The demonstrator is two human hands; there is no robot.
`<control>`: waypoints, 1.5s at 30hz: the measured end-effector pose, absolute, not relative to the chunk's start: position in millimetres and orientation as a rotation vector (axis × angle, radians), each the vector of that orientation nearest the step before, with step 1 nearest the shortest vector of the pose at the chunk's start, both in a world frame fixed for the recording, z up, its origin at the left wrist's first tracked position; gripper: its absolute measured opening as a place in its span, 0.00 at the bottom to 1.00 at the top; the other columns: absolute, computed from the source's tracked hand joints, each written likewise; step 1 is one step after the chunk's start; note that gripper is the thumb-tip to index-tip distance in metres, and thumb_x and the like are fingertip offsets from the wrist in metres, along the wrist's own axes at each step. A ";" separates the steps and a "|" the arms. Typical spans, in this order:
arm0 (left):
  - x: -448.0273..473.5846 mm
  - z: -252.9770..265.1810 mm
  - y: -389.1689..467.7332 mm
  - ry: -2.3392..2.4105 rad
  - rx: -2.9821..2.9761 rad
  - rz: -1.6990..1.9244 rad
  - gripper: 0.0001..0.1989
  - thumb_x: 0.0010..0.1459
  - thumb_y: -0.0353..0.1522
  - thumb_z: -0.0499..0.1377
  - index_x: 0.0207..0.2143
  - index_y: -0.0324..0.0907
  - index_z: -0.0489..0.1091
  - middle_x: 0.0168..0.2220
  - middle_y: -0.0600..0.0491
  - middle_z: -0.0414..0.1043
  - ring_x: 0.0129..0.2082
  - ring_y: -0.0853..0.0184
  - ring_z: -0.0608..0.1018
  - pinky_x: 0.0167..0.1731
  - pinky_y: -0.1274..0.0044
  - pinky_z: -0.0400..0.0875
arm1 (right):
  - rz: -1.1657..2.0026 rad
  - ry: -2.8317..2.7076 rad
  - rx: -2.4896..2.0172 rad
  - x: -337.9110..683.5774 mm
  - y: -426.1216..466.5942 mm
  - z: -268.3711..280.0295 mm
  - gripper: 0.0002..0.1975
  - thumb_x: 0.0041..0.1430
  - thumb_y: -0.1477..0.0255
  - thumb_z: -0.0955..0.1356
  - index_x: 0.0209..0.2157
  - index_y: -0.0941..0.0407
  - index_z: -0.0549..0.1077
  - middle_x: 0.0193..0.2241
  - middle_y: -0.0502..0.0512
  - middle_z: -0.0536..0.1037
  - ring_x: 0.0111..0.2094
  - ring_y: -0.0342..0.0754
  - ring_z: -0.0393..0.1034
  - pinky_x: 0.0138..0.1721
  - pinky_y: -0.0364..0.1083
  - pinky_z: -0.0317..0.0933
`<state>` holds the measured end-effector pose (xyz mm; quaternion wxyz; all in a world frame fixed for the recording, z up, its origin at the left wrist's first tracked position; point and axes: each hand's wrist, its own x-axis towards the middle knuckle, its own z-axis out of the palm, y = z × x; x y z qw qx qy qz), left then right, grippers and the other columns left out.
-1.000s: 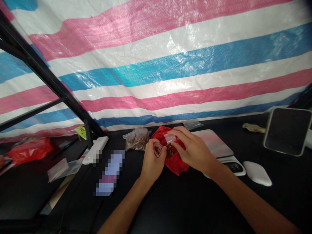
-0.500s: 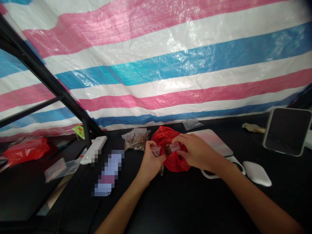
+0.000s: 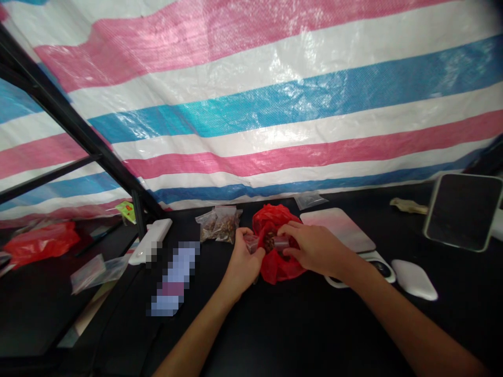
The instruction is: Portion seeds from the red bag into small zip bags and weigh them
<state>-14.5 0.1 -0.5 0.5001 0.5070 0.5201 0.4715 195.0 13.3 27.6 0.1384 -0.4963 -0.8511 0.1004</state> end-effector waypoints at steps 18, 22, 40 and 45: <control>-14.0 0.1 5.3 1.141 1.225 1.261 0.18 0.49 0.28 0.61 0.42 0.45 0.59 0.33 0.58 0.65 0.31 0.71 0.71 0.31 0.80 0.66 | 0.397 -2.341 -1.498 182.0 10.0 23.7 0.08 0.63 0.73 0.68 0.44 0.51 0.70 0.37 0.49 0.82 0.37 0.52 0.77 0.34 0.46 0.52; -13.6 -3.7 6.7 1.193 1.434 1.353 0.18 0.57 0.28 0.60 0.47 0.45 0.58 0.35 0.58 0.66 0.33 0.70 0.72 0.37 0.78 0.69 | 0.448 -2.284 -1.497 180.4 11.2 24.6 0.07 0.65 0.72 0.67 0.45 0.51 0.70 0.36 0.51 0.82 0.37 0.53 0.77 0.35 0.46 0.53; -11.6 -7.7 3.0 1.188 1.588 1.259 0.17 0.60 0.34 0.65 0.50 0.45 0.64 0.42 0.53 0.74 0.37 0.68 0.76 0.39 0.77 0.70 | 0.082 -2.228 -0.878 171.9 7.1 37.7 0.18 0.72 0.76 0.62 0.58 0.49 0.72 0.60 0.55 0.77 0.59 0.49 0.72 0.54 0.50 0.60; -10.5 -4.7 2.1 1.168 1.528 1.278 0.14 0.61 0.34 0.64 0.46 0.45 0.64 0.35 0.57 0.70 0.32 0.70 0.73 0.35 0.79 0.67 | 0.028 -2.164 -1.029 174.2 10.2 40.1 0.14 0.73 0.72 0.63 0.56 0.50 0.72 0.58 0.55 0.78 0.58 0.52 0.72 0.54 0.51 0.59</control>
